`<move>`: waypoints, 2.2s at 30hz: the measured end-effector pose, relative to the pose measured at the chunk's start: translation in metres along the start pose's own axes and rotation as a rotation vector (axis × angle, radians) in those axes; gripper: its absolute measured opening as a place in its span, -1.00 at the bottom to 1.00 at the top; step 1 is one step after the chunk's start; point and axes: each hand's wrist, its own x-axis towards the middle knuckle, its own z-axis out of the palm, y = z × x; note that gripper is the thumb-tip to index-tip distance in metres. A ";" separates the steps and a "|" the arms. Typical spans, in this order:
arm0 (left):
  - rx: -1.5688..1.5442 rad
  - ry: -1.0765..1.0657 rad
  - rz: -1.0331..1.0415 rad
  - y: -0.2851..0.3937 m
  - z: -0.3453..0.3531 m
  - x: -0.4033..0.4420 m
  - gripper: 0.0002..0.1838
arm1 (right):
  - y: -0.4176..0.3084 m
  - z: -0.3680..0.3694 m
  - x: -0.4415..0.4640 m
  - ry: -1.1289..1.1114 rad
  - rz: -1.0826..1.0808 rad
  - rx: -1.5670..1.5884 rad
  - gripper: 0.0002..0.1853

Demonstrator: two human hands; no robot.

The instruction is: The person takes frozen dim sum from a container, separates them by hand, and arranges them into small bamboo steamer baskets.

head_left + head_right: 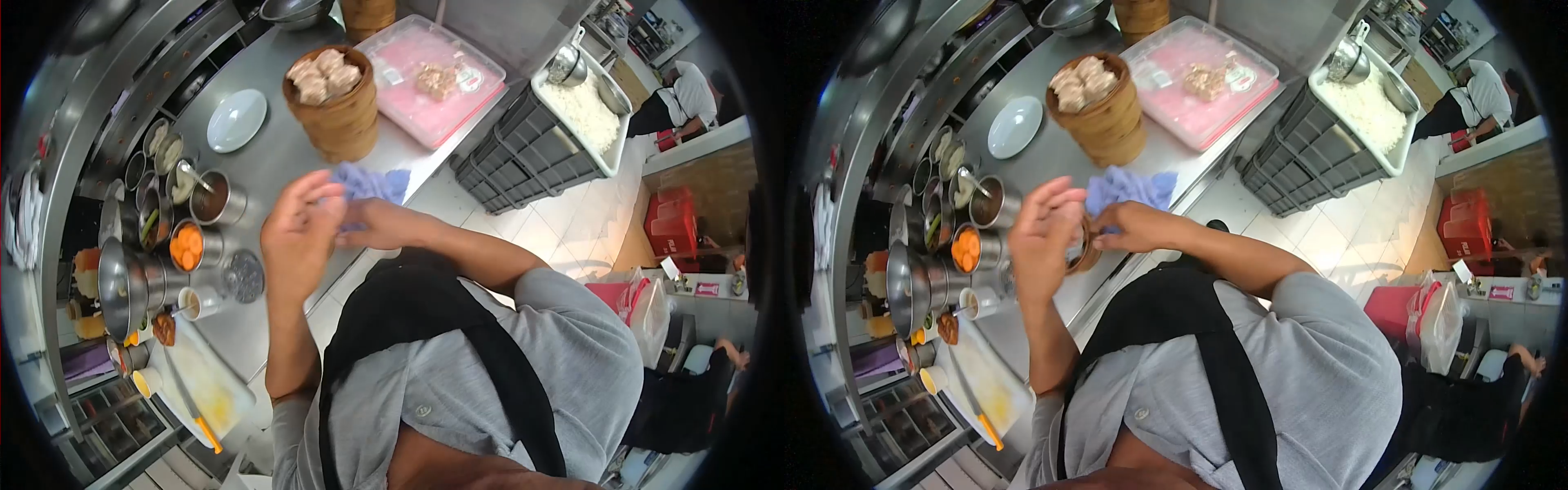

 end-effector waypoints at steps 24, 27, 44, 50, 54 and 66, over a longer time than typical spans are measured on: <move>0.555 0.107 0.302 -0.096 0.229 0.269 -0.04 | 0.176 -0.312 0.011 0.309 0.473 0.728 -0.21; -0.094 0.093 -0.087 -0.104 0.219 0.262 -0.31 | 0.181 -0.306 0.011 0.254 0.323 0.881 -0.15; -0.209 0.091 -0.153 -0.117 0.239 0.257 -0.73 | 0.167 -0.287 0.012 0.533 0.313 0.778 -0.66; -0.165 0.063 -0.155 -0.121 0.233 0.255 -0.65 | 0.165 -0.286 0.011 0.489 0.311 0.922 -0.71; -0.147 0.052 -0.129 -0.119 0.232 0.254 -0.62 | 0.170 -0.279 0.013 0.564 0.256 0.884 -0.67; -0.079 0.041 -0.215 -0.116 0.210 0.253 -0.62 | 0.166 -0.298 0.013 0.380 0.160 0.481 -0.45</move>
